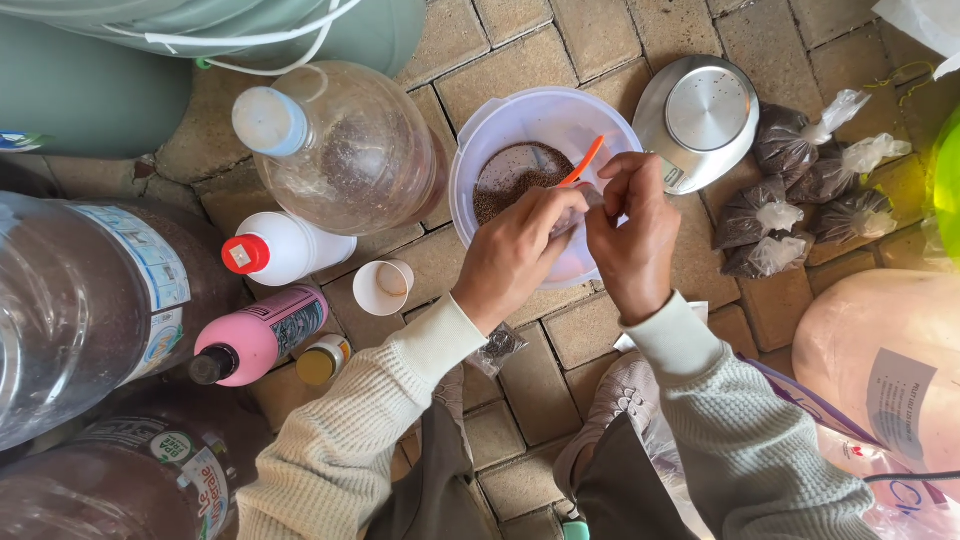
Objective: The person fills small plastic bags with dark brown pellets from a large bucket using a measuring cup and a scoop, then places the filled bags onto a digital scale.
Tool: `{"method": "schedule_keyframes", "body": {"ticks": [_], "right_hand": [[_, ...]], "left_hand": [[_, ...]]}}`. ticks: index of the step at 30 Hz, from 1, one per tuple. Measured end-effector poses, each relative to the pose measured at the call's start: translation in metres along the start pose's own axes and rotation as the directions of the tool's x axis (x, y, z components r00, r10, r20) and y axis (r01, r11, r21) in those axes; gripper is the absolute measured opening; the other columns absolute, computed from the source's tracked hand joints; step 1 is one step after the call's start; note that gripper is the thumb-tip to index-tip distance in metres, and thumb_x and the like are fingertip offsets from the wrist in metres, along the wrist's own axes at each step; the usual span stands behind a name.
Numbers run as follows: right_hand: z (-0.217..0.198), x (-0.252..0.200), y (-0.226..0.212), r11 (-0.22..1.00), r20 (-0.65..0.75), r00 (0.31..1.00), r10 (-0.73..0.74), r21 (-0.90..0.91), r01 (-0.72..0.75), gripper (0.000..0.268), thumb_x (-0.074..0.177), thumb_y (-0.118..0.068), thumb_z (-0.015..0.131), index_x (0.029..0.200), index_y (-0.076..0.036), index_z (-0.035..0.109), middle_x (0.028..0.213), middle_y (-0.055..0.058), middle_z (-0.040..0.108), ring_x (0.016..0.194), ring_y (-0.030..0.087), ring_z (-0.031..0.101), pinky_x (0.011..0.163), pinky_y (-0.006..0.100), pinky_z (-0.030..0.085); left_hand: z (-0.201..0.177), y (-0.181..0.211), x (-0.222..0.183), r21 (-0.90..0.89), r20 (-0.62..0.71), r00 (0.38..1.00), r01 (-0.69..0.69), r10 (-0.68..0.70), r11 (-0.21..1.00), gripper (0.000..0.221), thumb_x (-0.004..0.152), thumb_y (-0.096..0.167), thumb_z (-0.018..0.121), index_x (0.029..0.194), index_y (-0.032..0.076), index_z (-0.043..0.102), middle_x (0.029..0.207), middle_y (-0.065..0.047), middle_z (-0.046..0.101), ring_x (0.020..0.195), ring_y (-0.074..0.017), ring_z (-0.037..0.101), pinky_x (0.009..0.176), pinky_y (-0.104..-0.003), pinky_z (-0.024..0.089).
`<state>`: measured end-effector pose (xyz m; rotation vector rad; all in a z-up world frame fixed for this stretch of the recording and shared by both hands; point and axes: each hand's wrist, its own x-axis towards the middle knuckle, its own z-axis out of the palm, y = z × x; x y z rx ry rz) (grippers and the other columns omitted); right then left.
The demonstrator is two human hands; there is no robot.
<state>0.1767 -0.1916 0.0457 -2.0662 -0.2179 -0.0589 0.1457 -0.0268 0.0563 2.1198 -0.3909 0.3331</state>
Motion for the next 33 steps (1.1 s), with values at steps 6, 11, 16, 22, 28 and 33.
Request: {"method": "schedule_keyframes", "body": {"ticks": [6, 11, 16, 22, 28, 33], "right_hand": [[0.0, 0.01, -0.019, 0.991, 0.109, 0.993, -0.041, -0.124, 0.055, 0.051, 0.083, 0.005, 0.075, 0.126, -0.002, 0.048, 0.076, 0.004, 0.047, 0.062, 0.011, 0.05, 0.055, 0.027, 0.043], [0.011, 0.009, 0.017, 0.997, 0.231, 0.972, 0.027, 0.065, -0.043, 0.052, 0.087, 0.009, 0.07, 0.132, -0.004, 0.047, 0.086, 0.003, 0.046, 0.071, 0.008, 0.047, 0.058, 0.024, 0.045], [0.014, 0.018, 0.015, 0.967, 0.288, 0.95, 0.119, 0.185, -0.177, 0.054, 0.082, 0.014, 0.065, 0.129, -0.005, 0.044, 0.092, 0.001, 0.044, 0.072, 0.004, 0.046, 0.057, 0.02, 0.043], [0.023, 0.026, 0.024, 0.935, 0.364, 0.926, 0.096, 0.287, -0.209, 0.055, 0.082, 0.015, 0.066, 0.128, -0.006, 0.043, 0.095, 0.0, 0.045, 0.074, 0.003, 0.05, 0.06, 0.02, 0.051], [0.017, 0.031, 0.033, 0.817, 0.42, 0.877, 0.231, 0.405, -0.41, 0.055, 0.082, 0.011, 0.066, 0.128, -0.009, 0.045, 0.095, -0.001, 0.05, 0.069, 0.004, 0.052, 0.054, 0.02, 0.045], [0.018, 0.037, 0.026, 0.776, 0.515, 0.817, 0.259, 0.393, -0.494, 0.053, 0.084, 0.003, 0.074, 0.128, -0.01, 0.047, 0.097, 0.0, 0.055, 0.069, 0.004, 0.053, 0.054, 0.02, 0.043]], "left_hand": [[-0.004, -0.01, 0.005, 0.013, -0.101, 0.988, 0.119, -0.118, 0.993, 0.038, 0.093, -0.008, 0.071, 0.122, 0.012, 0.056, 0.102, -0.005, 0.068, 0.095, -0.0226, 0.072, 0.082, -0.036, 0.058], [-0.008, -0.014, 0.009, -0.066, 0.009, 0.995, 0.105, -0.104, 0.992, 0.054, 0.074, -0.01, 0.069, 0.122, 0.008, 0.052, 0.111, -0.011, 0.066, 0.105, -0.0299, 0.068, 0.09, -0.044, 0.053], [-0.012, -0.017, 0.008, -0.053, 0.056, 0.965, 0.261, -0.258, 0.964, 0.052, 0.078, -0.01, 0.07, 0.124, 0.011, 0.056, 0.108, -0.01, 0.066, 0.099, -0.0283, 0.068, 0.085, -0.042, 0.054], [-0.007, -0.037, 0.003, 0.009, 0.0, 0.968, 0.252, -0.252, 0.968, 0.052, 0.082, -0.009, 0.069, 0.127, 0.015, 0.058, 0.116, -0.006, 0.066, 0.11, -0.026, 0.067, 0.096, -0.041, 0.052], [-0.038, -0.038, 0.005, -0.135, 0.083, 0.997, 0.009, 0.002, 0.991, 0.089, 0.073, 0.019, 0.091, 0.146, 0.008, 0.04, 0.144, -0.018, 0.047, 0.138, -0.0394, 0.041, 0.117, -0.053, 0.032], [-0.023, -0.059, -0.008, -0.094, 0.171, 0.985, -0.003, 0.019, 0.996, 0.091, 0.073, 0.023, 0.09, 0.149, 0.01, 0.04, 0.145, -0.016, 0.053, 0.141, -0.0379, 0.046, 0.119, -0.05, 0.036]]}}
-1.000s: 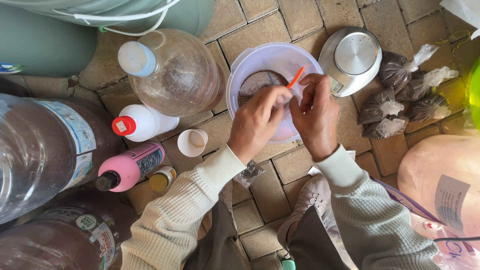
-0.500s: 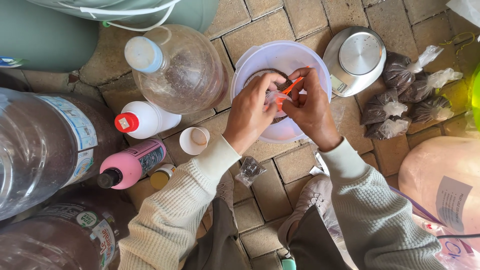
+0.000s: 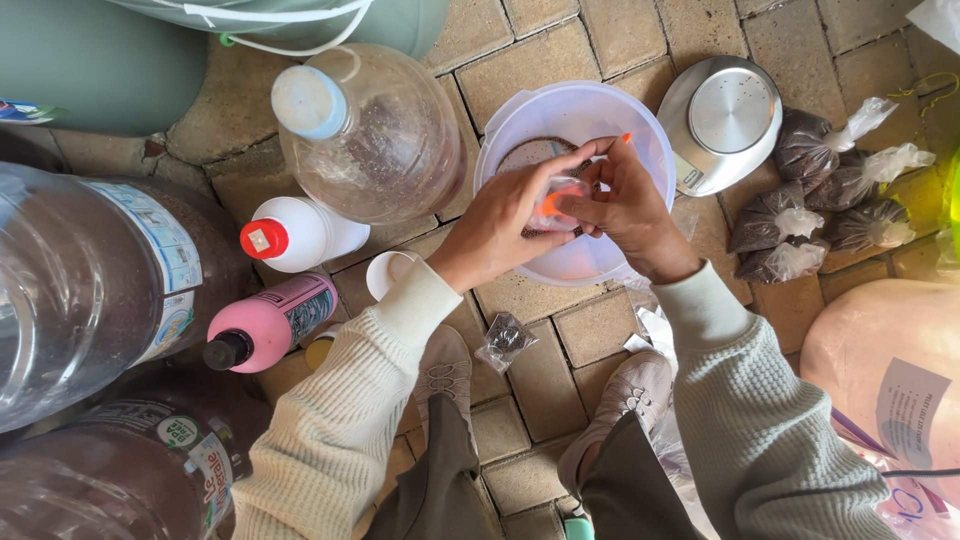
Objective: The person fills small plastic bags with dark brown pellets from a large bucket using a measuring cup and a scoop, then places the filled bags onto a digital scale.
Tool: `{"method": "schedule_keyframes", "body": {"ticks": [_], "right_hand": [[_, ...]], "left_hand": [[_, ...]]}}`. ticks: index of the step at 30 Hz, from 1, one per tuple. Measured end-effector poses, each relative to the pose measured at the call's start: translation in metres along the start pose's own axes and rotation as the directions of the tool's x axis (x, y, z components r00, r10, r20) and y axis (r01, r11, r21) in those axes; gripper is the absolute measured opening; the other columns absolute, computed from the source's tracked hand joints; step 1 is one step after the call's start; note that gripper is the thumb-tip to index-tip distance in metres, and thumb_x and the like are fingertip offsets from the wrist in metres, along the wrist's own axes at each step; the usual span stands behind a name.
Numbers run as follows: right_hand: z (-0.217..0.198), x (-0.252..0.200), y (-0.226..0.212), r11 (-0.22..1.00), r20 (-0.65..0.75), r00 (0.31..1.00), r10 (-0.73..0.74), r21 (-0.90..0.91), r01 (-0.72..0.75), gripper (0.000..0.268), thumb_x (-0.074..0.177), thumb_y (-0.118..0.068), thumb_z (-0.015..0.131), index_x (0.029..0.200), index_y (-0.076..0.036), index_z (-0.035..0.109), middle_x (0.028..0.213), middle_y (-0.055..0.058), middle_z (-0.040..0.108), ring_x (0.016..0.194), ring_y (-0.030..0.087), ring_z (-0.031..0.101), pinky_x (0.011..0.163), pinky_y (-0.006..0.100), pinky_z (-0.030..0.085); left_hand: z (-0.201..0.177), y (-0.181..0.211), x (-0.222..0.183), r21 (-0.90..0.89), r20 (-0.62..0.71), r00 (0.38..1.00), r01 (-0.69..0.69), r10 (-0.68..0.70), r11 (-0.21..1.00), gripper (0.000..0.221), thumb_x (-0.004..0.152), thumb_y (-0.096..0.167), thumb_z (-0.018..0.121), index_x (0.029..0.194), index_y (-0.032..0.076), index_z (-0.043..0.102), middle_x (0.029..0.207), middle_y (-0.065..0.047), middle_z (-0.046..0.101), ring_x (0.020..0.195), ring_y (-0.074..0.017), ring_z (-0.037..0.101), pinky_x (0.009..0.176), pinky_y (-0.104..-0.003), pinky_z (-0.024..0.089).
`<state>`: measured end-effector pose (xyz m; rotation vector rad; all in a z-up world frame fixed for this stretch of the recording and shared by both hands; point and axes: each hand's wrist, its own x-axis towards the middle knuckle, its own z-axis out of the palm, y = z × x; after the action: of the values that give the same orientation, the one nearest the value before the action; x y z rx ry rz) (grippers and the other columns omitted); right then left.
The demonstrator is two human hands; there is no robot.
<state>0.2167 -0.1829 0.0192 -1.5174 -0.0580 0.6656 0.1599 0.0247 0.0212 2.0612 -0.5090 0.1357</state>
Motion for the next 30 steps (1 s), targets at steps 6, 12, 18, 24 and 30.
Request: {"method": "schedule_keyframes", "body": {"ticks": [6, 12, 18, 24, 30], "right_hand": [[-0.021, 0.033, 0.033, 0.699, -0.055, 0.938, -0.343, -0.682, 0.216, 0.022, 0.106, -0.021, 0.069, 0.124, -0.012, 0.059, 0.104, 0.004, 0.061, 0.083, 0.02, 0.057, 0.071, 0.032, 0.046], [-0.028, 0.061, 0.083, -0.607, 0.556, 0.775, -0.302, -0.739, 0.293, 0.022, 0.088, -0.028, 0.061, 0.106, -0.02, 0.07, 0.11, -0.004, 0.068, 0.115, 0.018, 0.064, 0.104, 0.044, 0.041], [-0.037, 0.054, 0.077, -0.516, 0.442, 0.894, -0.067, -0.783, 0.348, 0.015, 0.095, -0.021, 0.06, 0.102, -0.021, 0.073, 0.094, -0.002, 0.067, 0.098, 0.018, 0.062, 0.097, 0.04, 0.04], [-0.043, 0.045, 0.095, -0.437, 0.354, 0.921, -0.161, -0.863, 0.256, 0.015, 0.088, -0.028, 0.065, 0.083, -0.017, 0.073, 0.09, 0.0, 0.062, 0.1, 0.02, 0.057, 0.09, 0.038, 0.037], [-0.068, 0.026, 0.105, -0.51, 0.104, 0.981, -0.166, -0.86, 0.005, 0.032, 0.087, -0.033, 0.066, 0.113, -0.016, 0.071, 0.109, 0.004, 0.059, 0.107, 0.024, 0.051, 0.095, 0.043, 0.035]], "left_hand": [[0.006, -0.017, -0.005, -0.089, -0.123, 0.972, 0.188, -0.198, 0.978, 0.065, 0.095, 0.023, 0.082, 0.147, 0.013, 0.045, 0.14, -0.012, 0.065, 0.123, -0.0278, 0.07, 0.107, -0.038, 0.056], [0.021, -0.015, 0.005, 0.074, -0.438, 0.887, 0.201, -0.149, 0.977, 0.069, 0.086, 0.022, 0.086, 0.142, 0.01, 0.047, 0.119, -0.013, 0.064, 0.111, -0.0335, 0.066, 0.101, -0.046, 0.05], [0.035, -0.025, 0.014, -0.243, -0.484, 0.796, 0.276, -0.362, 0.93, 0.065, 0.09, 0.024, 0.084, 0.143, 0.012, 0.049, 0.12, -0.008, 0.066, 0.112, -0.0258, 0.069, 0.101, -0.039, 0.055], [0.049, 0.006, 0.017, -0.014, -0.47, 0.859, 0.223, -0.203, 0.975, 0.075, 0.083, 0.026, 0.088, 0.146, 0.015, 0.047, 0.113, -0.003, 0.068, 0.111, -0.0231, 0.063, 0.106, -0.043, 0.045], [0.065, 0.038, 0.022, 0.124, -0.394, 0.91, 0.193, -0.13, 0.973, 0.072, 0.083, 0.032, 0.09, 0.143, 0.022, 0.052, 0.112, 0.002, 0.067, 0.107, -0.0173, 0.061, 0.102, -0.04, 0.04]]}}
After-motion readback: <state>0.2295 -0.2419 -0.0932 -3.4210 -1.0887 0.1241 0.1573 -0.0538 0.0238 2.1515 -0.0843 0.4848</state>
